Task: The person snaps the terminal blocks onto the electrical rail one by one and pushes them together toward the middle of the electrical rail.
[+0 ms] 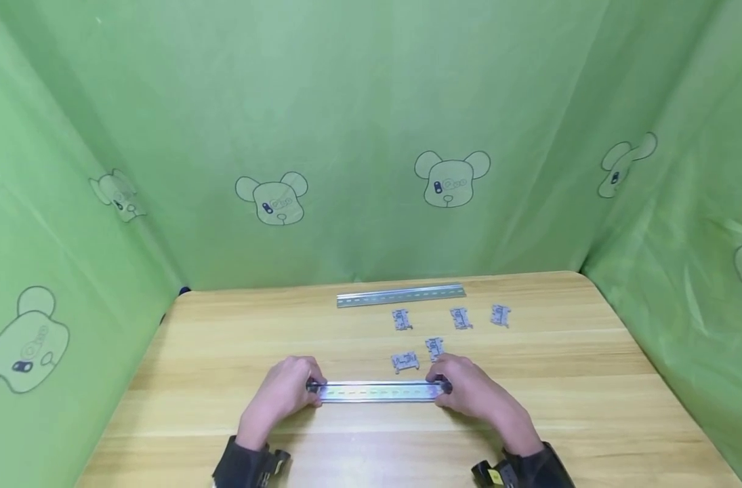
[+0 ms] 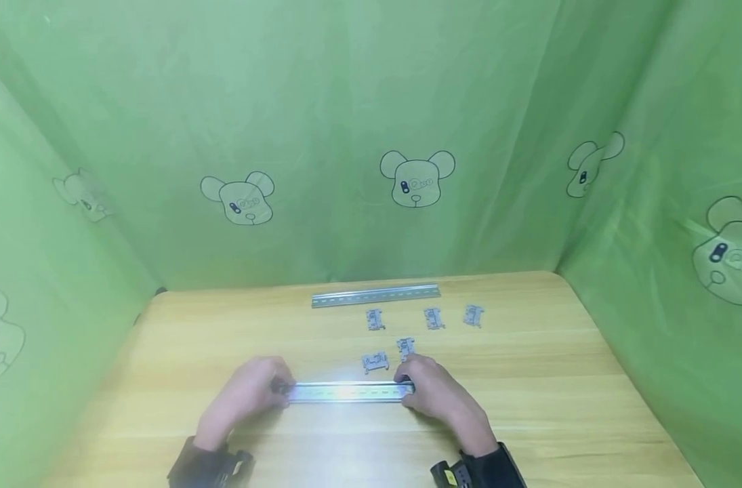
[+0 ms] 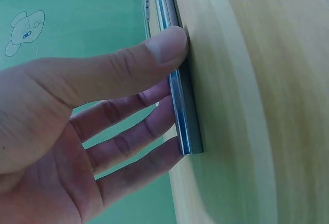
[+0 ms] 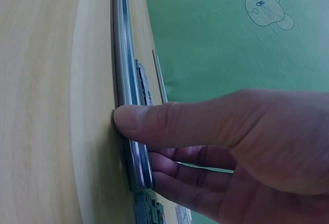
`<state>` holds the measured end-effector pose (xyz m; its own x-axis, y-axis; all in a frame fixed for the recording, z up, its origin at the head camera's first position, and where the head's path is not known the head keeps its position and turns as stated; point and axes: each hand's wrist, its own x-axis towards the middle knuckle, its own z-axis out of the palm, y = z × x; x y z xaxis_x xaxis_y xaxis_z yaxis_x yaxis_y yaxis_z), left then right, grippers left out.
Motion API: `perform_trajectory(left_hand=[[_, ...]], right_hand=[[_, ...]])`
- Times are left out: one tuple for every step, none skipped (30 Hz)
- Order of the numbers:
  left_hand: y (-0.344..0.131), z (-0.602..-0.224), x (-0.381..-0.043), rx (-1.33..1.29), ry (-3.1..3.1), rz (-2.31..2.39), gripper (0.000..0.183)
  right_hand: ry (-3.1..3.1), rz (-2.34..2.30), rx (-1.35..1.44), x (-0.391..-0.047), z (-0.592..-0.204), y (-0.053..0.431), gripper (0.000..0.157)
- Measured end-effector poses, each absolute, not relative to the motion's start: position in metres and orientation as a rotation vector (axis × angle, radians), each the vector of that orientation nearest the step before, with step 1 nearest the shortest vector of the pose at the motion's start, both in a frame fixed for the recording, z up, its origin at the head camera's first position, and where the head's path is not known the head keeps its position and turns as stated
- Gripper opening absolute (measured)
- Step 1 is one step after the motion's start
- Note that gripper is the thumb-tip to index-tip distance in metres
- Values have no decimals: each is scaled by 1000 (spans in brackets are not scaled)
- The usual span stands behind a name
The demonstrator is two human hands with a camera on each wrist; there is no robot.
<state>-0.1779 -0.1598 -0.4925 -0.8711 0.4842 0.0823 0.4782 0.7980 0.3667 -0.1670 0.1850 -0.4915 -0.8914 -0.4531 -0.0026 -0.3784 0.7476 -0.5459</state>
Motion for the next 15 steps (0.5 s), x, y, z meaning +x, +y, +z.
perform_trajectory(left_hand=[[-160,-493,-178,795,2963,599,31],[-160,-493,-179,797,2963,599,31],[-160,-493,-179,798,2961,600,31],[-161,-493,-179,799,2959,599,31],[-161,-492,-179,800,2957,600,32],[-162,-492,-179,800,2954,603,32],[-162,-492,-178,801,2953,601,32],[-163,-492,-178,802,2950,602,32],[-163,-492,-178,805,2946,601,33],[-163,-491,-177,807,2941,603,33],[-163,-491,-177,809,2936,605,34],[-163,-491,-177,809,2930,607,34],[-163,-491,-177,810,2924,608,35],[-163,-490,-177,813,2918,611,36],[-163,-490,-177,816,2913,612,36]], right_hand=[[2811,-830,-668,-168,-492,185,33],[2810,-830,-665,-168,-492,185,33],[2809,-832,-664,-168,-491,185,33],[2807,-836,-668,-169,-491,185,33],[2797,-847,-674,-169,-491,185,33],[2794,-847,-690,-170,-490,186,34],[2780,-864,-695,-170,-489,188,35],[2773,-881,-690,-171,-488,190,36],[2774,-900,-679,-171,-486,193,37],[2780,-919,-658,-171,-483,197,37],[2791,-933,-628,-172,-481,202,36],[2810,-940,-597,-172,-479,207,35],[2822,-955,-553,-172,-476,212,34],[2843,-951,-519,-171,-474,217,32],[2861,-941,-495,-171,-473,222,31]])
